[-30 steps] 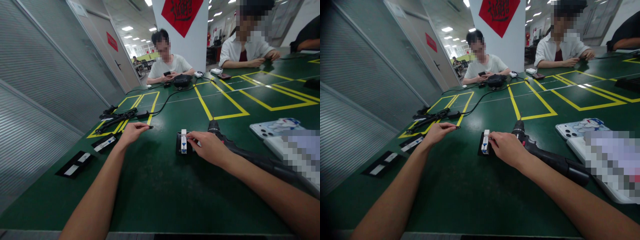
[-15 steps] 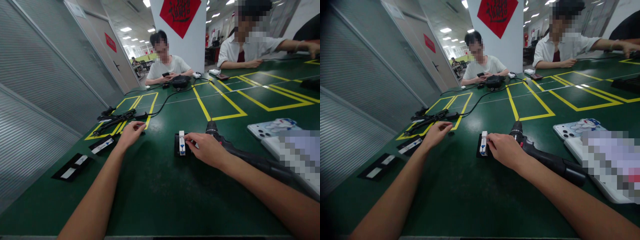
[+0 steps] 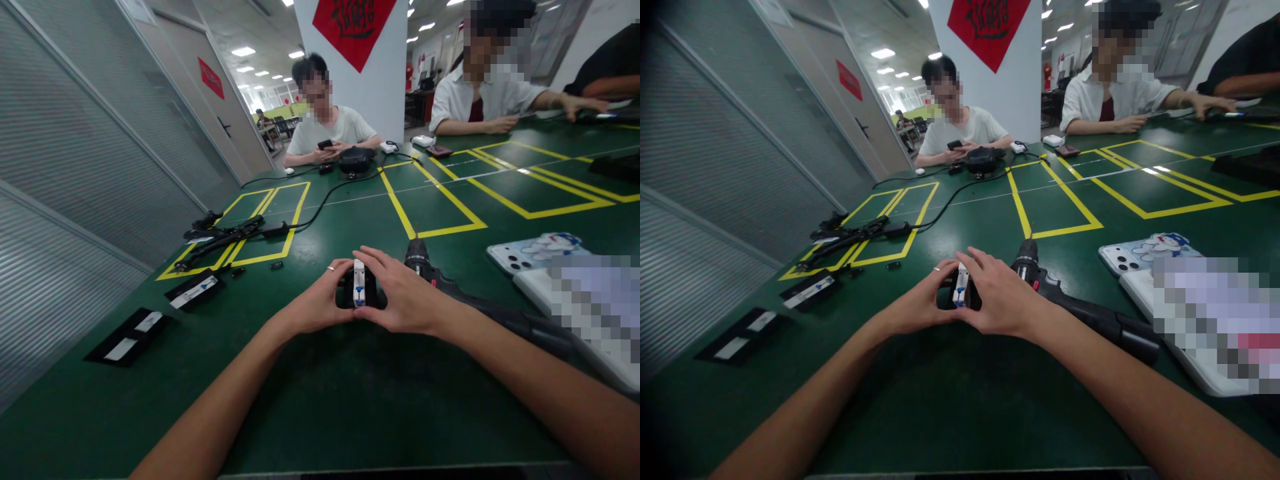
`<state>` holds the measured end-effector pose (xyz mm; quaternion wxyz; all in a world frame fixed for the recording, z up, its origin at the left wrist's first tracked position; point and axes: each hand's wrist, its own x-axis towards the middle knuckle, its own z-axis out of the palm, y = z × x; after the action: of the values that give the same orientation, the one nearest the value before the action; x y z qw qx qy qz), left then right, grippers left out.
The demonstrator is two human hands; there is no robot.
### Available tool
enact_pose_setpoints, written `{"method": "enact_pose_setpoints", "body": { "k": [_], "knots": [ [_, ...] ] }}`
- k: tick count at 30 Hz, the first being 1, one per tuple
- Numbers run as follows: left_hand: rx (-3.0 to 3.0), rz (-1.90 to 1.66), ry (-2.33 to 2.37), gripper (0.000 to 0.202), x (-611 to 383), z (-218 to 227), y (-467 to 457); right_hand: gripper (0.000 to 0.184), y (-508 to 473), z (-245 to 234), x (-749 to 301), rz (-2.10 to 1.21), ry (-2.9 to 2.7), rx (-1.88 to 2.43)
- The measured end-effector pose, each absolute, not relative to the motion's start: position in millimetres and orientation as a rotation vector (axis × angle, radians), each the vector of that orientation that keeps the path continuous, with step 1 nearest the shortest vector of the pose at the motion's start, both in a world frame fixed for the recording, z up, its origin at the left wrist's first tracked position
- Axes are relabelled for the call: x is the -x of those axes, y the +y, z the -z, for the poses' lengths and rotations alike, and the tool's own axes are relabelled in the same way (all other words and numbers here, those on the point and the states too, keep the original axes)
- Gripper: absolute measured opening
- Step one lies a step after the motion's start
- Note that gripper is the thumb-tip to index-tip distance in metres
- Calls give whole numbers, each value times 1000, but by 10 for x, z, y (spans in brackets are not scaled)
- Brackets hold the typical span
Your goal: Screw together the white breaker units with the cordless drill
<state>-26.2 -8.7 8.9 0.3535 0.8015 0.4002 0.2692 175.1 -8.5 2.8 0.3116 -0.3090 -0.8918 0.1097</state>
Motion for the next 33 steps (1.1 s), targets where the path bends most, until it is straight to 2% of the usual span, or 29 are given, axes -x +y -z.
{"method": "enact_pose_setpoints", "body": {
  "k": [2,6,11,15,23,28,33],
  "knots": [
    [-2109,-708,1020,77,238,-84,-97,94,-69,-12,-1750,-312,-2386,793],
    [-2176,-681,1021,79,214,-73,-108,90,-38,12,-1749,-419,-2274,726],
    [-2221,-579,1070,75,253,-66,-69,70,-28,-16,-1774,-613,-1897,646],
    [-2228,-557,1200,71,352,-129,-26,64,10,5,-1777,-684,-1589,691],
    [-2042,-595,1697,56,1576,-482,-319,65,24,38,-1760,-616,-1564,845],
    [-1831,-477,1781,48,2310,-196,-701,64,17,41,-1748,-580,-1625,849],
    [-1745,-495,1755,51,2345,91,-810,66,12,44,-1735,-481,-1681,870]
  ]
}}
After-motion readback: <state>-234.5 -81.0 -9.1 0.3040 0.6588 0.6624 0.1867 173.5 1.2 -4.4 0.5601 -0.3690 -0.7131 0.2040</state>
